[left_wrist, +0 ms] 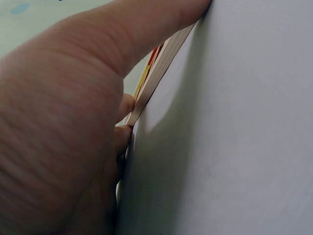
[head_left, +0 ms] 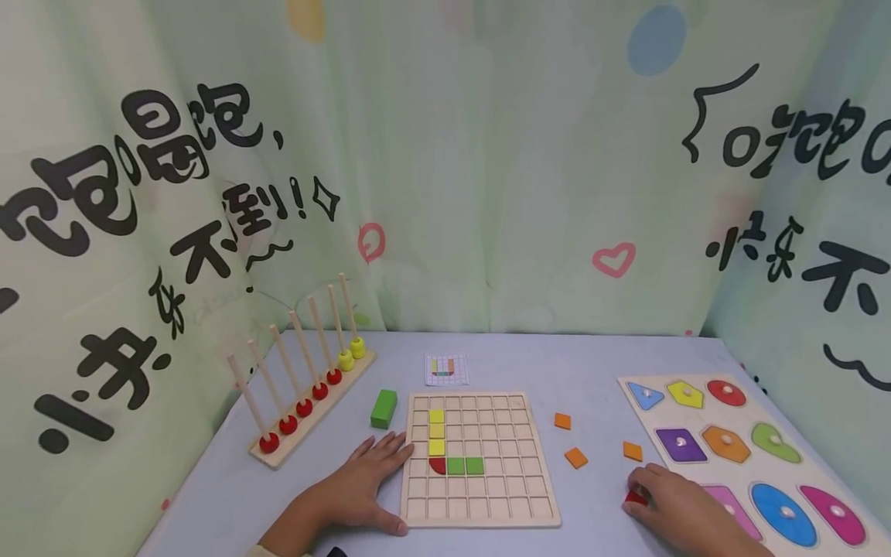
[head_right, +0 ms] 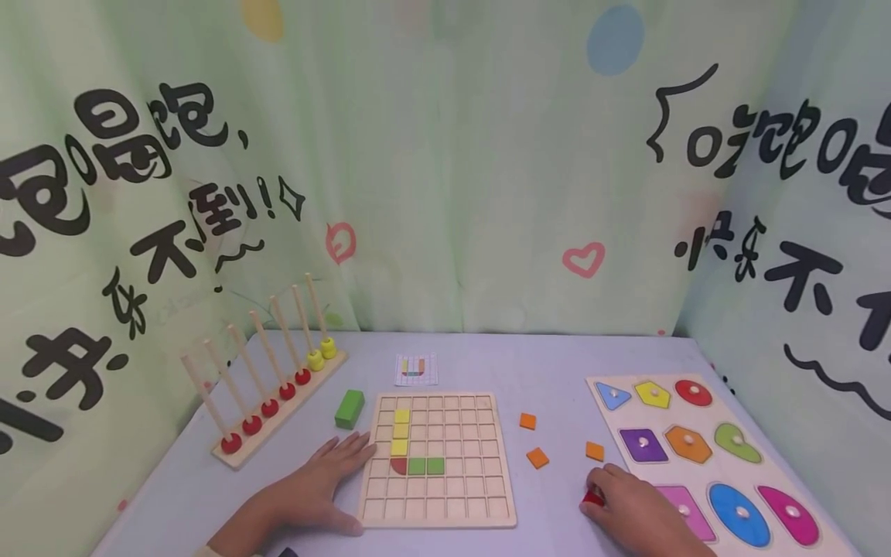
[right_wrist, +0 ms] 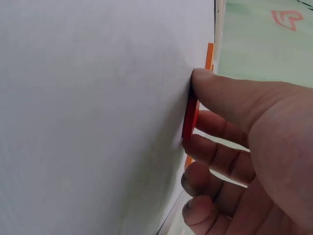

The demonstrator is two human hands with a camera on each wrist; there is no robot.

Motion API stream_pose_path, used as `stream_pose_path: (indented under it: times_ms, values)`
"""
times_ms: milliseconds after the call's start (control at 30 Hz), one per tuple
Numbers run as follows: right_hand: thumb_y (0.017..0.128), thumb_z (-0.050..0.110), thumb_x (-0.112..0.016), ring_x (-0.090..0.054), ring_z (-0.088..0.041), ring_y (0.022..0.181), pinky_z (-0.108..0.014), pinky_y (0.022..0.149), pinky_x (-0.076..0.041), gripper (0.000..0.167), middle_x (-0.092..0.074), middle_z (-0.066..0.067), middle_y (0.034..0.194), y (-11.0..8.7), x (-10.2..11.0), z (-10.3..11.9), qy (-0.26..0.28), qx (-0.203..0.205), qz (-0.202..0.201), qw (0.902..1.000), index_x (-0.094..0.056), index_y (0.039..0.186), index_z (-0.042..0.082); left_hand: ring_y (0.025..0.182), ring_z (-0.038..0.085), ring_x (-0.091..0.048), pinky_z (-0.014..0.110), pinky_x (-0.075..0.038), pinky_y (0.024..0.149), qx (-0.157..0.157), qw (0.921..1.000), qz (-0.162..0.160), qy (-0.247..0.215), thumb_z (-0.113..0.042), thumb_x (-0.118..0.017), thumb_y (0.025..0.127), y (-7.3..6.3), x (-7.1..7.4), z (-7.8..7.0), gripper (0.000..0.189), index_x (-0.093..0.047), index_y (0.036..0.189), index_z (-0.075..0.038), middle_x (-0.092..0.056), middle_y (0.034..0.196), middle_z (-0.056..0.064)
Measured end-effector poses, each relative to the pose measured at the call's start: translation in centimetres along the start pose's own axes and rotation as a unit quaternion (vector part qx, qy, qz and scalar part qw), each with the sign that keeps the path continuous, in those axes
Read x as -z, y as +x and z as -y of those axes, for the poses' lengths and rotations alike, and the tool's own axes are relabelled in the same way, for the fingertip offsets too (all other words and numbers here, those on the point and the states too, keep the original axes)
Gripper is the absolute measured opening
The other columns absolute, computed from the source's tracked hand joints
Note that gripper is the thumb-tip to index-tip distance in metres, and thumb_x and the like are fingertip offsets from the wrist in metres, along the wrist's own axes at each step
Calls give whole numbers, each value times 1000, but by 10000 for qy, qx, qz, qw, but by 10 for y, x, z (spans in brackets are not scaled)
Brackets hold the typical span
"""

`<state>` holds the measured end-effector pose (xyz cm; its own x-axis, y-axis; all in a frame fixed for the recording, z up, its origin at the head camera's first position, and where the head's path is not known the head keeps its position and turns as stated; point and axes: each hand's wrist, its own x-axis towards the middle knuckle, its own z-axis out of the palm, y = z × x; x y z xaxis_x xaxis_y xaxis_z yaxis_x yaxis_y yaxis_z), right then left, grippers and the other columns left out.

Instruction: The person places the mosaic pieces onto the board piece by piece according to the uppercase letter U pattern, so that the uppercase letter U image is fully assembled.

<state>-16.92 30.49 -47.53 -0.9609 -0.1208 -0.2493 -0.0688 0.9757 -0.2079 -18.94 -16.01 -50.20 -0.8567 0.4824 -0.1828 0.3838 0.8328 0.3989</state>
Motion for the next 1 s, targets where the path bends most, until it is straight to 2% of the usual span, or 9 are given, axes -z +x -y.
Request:
stream_pose_path:
  times_ms: [200, 467, 833, 1000]
  values:
    - [79, 35, -79, -53, -17, 77, -47, 76, -54, 31, -55, 4, 82, 0, -1, 2, 43, 92, -15, 9999, -66, 98, 13, 148, 19, -8, 53, -4, 116, 10, 10000, 12, 37, -82, -68, 57, 0, -2, 0, 118, -30, 154, -27, -21, 160, -4]
    - [82, 31, -77, -52, -14, 80, -43, 79, -54, 31, -54, 7, 93, -7, -1, 4, -21, 416, -266, 9988, -65, 107, 17, 148, 19, -8, 52, -3, 116, 11, 10000, 36, 70, -83, -67, 57, 1, -3, 0, 118, -30, 154, -26, -20, 160, -3]
    - [85, 25, -75, -50, -11, 82, -31, 73, -54, 32, -49, 8, 94, -12, -3, 5, -184, 641, -635, 9958, -61, 113, 20, 148, 21, -8, 52, -4, 116, -35, 9999, 65, 80, -84, -65, 59, -1, 0, -1, 118, -30, 154, -24, -21, 160, -1]
    - [84, 23, -77, -51, -11, 81, -30, 71, -55, 34, -50, 6, 98, -8, -2, 8, -221, 786, -849, 9930, -61, 114, 20, 148, 20, -7, 51, -4, 116, -9, 9999, 32, 159, -86, -64, 58, 1, -1, 1, 119, -30, 154, -26, -20, 161, -3]
